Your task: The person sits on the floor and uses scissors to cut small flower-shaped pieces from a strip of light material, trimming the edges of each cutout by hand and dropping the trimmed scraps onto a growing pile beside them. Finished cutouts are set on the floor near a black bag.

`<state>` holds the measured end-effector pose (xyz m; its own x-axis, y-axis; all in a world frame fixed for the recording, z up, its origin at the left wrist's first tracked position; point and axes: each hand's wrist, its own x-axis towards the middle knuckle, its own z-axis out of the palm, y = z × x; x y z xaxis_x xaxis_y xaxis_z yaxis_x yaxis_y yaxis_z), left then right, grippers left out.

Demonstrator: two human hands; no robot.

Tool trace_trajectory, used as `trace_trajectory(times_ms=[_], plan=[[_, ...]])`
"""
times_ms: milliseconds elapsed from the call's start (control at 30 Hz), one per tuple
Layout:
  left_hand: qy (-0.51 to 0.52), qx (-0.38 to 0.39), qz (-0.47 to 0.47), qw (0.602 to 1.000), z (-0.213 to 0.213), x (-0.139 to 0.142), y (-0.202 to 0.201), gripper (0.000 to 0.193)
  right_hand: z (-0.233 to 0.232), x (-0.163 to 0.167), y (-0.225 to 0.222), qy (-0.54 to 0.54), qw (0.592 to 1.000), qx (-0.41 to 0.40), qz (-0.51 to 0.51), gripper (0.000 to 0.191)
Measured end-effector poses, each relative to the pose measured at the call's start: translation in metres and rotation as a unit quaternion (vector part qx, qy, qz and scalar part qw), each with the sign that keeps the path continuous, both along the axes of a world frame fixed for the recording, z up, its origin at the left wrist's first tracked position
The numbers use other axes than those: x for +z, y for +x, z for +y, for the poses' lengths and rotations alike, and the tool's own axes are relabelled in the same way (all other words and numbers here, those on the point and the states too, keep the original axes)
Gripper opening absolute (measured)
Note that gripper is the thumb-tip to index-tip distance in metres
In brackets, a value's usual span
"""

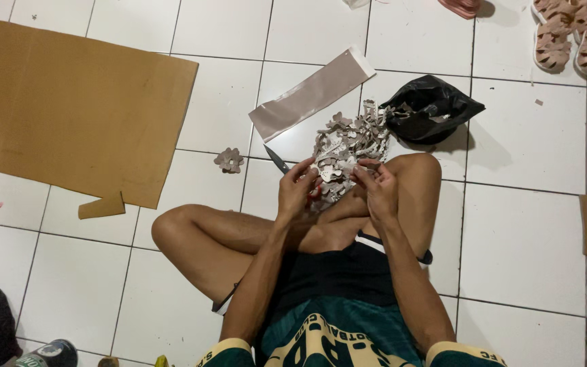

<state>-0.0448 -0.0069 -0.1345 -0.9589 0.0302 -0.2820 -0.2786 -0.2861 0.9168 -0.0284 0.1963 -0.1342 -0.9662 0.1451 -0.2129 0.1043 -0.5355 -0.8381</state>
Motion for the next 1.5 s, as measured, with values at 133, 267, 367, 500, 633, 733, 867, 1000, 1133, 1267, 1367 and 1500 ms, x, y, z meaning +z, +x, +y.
trace_trajectory(times_ms=[133, 267, 367, 500, 633, 733, 867, 1000, 1133, 1267, 1367, 1500], plan=[[0.006, 0.040, -0.018, 0.999, -0.008, 0.004, 0.005, 0.040, -0.010, 0.031, 0.015, 0.210, 0.973, -0.011, 0.093, 0.014], [0.078, 0.057, 0.001, 0.995, -0.008, 0.021, 0.011, 0.039, -0.014, 0.059, 0.030, 0.410, 0.876, -0.052, 0.247, 0.024], [0.077, 0.042, 0.025, 0.996, -0.008, 0.042, 0.019, 0.039, -0.018, 0.071, 0.034, 0.485, 0.826, -0.064, 0.282, 0.031], [0.073, 0.048, 0.037, 0.995, -0.006, 0.058, 0.024, 0.035, -0.024, 0.072, 0.029, 0.470, 0.829, -0.072, 0.296, 0.021], [0.038, 0.041, 0.080, 0.995, -0.012, 0.049, 0.028, 0.030, -0.031, 0.056, 0.028, 0.253, 0.963, 0.020, 0.089, 0.018], [-0.072, 0.000, 0.065, 0.995, -0.026, 0.034, 0.031, 0.027, -0.030, 0.039, 0.021, 0.291, 0.954, 0.033, 0.058, 0.019], [-0.153, -0.002, 0.055, 0.987, -0.041, 0.019, 0.032, 0.025, -0.029, 0.016, 0.014, 0.335, 0.938, 0.039, 0.080, 0.025], [-0.260, -0.002, 0.111, 0.959, -0.061, 0.018, 0.036, 0.027, -0.039, -0.002, 0.006, 0.390, 0.912, 0.013, 0.127, 0.033], [-0.302, -0.054, 0.012, 0.952, -0.071, 0.026, 0.036, 0.035, -0.054, -0.009, -0.010, -0.019, 0.979, 0.200, -0.015, 0.066], [-0.357, -0.122, -0.008, 0.926, -0.065, 0.030, 0.036, 0.034, -0.078, -0.007, -0.010, -0.134, 0.914, 0.372, -0.092, 0.079], [-0.356, -0.149, 0.090, 0.918, -0.065, 0.031, 0.039, 0.026, -0.093, -0.006, -0.006, -0.144, 0.882, 0.434, -0.111, 0.082], [-0.332, -0.174, 0.173, 0.911, -0.069, 0.034, 0.038, 0.024, -0.098, -0.005, -0.004, -0.148, 0.873, 0.451, -0.113, 0.083]])
